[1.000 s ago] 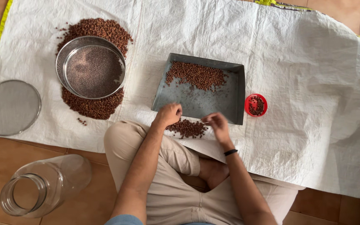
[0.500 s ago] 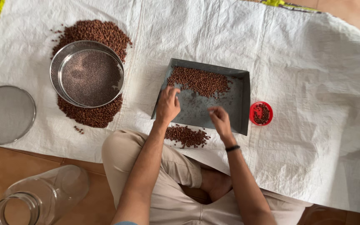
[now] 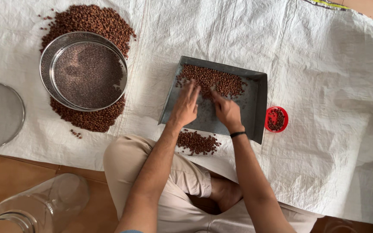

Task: The person sits on the floor and sorts brown seeds from a metal tray by hand, picking out specific items and placing them into a small red container. A metal sieve and a glass jar are also present on the white cloth.

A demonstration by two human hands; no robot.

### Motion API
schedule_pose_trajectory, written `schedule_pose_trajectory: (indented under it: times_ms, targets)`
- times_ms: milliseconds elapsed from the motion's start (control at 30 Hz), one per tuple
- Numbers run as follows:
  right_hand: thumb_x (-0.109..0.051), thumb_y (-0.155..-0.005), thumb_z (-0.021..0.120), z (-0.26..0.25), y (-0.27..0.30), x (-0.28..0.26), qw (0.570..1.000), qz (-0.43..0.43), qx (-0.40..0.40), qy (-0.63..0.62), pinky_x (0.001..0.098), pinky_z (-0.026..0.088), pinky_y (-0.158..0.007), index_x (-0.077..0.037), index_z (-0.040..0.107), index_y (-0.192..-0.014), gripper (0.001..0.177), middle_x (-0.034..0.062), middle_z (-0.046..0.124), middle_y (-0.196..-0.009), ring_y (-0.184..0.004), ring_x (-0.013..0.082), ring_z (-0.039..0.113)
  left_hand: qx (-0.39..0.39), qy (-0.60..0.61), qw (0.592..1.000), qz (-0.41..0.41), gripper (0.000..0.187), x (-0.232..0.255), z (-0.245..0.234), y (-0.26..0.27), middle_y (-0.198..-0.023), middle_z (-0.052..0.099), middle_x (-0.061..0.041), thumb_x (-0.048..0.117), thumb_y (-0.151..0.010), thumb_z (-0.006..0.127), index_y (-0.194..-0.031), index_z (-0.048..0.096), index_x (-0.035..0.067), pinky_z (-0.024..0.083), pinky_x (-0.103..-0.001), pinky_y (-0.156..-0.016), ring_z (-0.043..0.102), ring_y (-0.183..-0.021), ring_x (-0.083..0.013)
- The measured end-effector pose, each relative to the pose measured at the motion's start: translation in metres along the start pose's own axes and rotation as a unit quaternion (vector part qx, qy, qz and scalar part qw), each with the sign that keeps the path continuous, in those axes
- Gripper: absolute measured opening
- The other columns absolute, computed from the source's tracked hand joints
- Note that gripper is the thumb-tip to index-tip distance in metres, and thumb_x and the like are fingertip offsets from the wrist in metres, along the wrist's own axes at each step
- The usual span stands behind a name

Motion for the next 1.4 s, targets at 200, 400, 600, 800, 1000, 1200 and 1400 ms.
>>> schedule_pose_trajectory:
  times_ms: [200,400,600,800,1000,1200,1400]
  targets:
    - [-0.014,-0.099,0.064,-0.019,0.047,0.014,0.995,0.025,0.082,-0.045,0.0387,0.058,-0.066,-0.023,0.07,-0.133,0.036,0.0123,0.078,-0.097,-0.076,0.0253,0.076,0.082,0.051,0.995,0.019,0.075,0.007,-0.01,-0.003,-0.165,0.036,-0.019,-0.005,-0.087,0.072,-0.153,0.043,0.011,0.036,-0.046,-0.126,0.036,-0.152,-0.0362]
    - [-0.018,-0.099,0.067,-0.031,0.039,0.018,0.993,0.108,0.048,0.005,0.0443,0.05,-0.054,-0.018,0.056,-0.149,0.052,0.0145,0.067,-0.069,-0.057,0.0301,0.065,0.076,-0.038,0.996,-0.028,0.06,0.006,-0.011,-0.001,-0.144,0.052,-0.017,-0.002,-0.08,0.076,-0.137,0.058,0.006,0.046,-0.05,-0.113,0.054,-0.129,-0.0333]
    - [-0.015,-0.1,0.065,-0.009,0.006,0.011,0.996,0.009,0.079,0.046,0.0391,0.053,-0.052,-0.02,0.05,-0.153,0.055,0.011,0.073,-0.085,-0.06,0.0256,0.067,0.03,-0.049,0.998,-0.02,0.047,0.007,-0.011,0.001,-0.134,0.056,-0.013,0.0,-0.08,0.08,-0.126,0.07,0.004,0.052,-0.044,-0.102,0.057,-0.118,-0.0292]
    - [-0.015,-0.099,0.068,-0.031,0.026,-0.002,0.995,0.039,0.079,0.053,0.0393,0.051,-0.052,-0.022,0.072,-0.132,0.034,0.0089,0.07,-0.078,-0.059,0.0237,0.065,0.014,0.015,0.998,-0.052,0.029,0.01,-0.018,-0.002,-0.117,0.066,-0.012,0.001,-0.087,0.076,-0.115,0.072,0.007,0.06,-0.038,-0.087,0.067,-0.102,-0.0254]
    - [-0.016,-0.092,0.074,-0.037,0.021,-0.02,0.989,0.118,0.088,-0.001,0.0407,0.05,-0.054,-0.014,0.079,-0.103,0.012,0.0087,0.072,-0.078,-0.059,0.0253,0.065,0.027,0.051,0.995,-0.076,0.018,0.027,-0.033,-0.001,-0.108,0.07,-0.009,0.004,-0.092,0.07,-0.109,0.072,0.008,0.062,-0.037,-0.079,0.071,-0.093,-0.0236]
    - [-0.013,-0.088,0.075,-0.016,-0.006,-0.036,0.99,0.051,0.131,0.025,0.0433,0.056,-0.062,-0.011,0.074,-0.093,0.006,0.0096,0.075,-0.088,-0.073,0.0316,0.07,0.056,0.012,0.997,-0.053,0.022,0.028,-0.034,0.001,-0.108,0.066,-0.01,0.004,-0.088,0.071,-0.11,0.07,0.007,0.061,-0.038,-0.079,0.07,-0.093,-0.0265]
    - [-0.01,-0.088,0.073,-0.002,-0.002,-0.021,0.992,0.068,0.089,0.053,0.0471,0.055,-0.063,-0.011,0.07,-0.094,0.007,0.0113,0.073,-0.083,-0.076,0.0351,0.07,0.062,0.007,0.998,0.027,0.026,0.026,0.0,-0.025,-0.114,0.063,-0.013,0.001,-0.093,0.071,-0.119,0.069,0.004,0.062,-0.034,-0.076,0.068,-0.096,-0.0247]
Point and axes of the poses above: each hand's wrist, its own y-axis away from the middle knuckle, its own z-axis out of the palm, x = y × z, the point moved 1 cm from there along -y, towards the middle knuckle
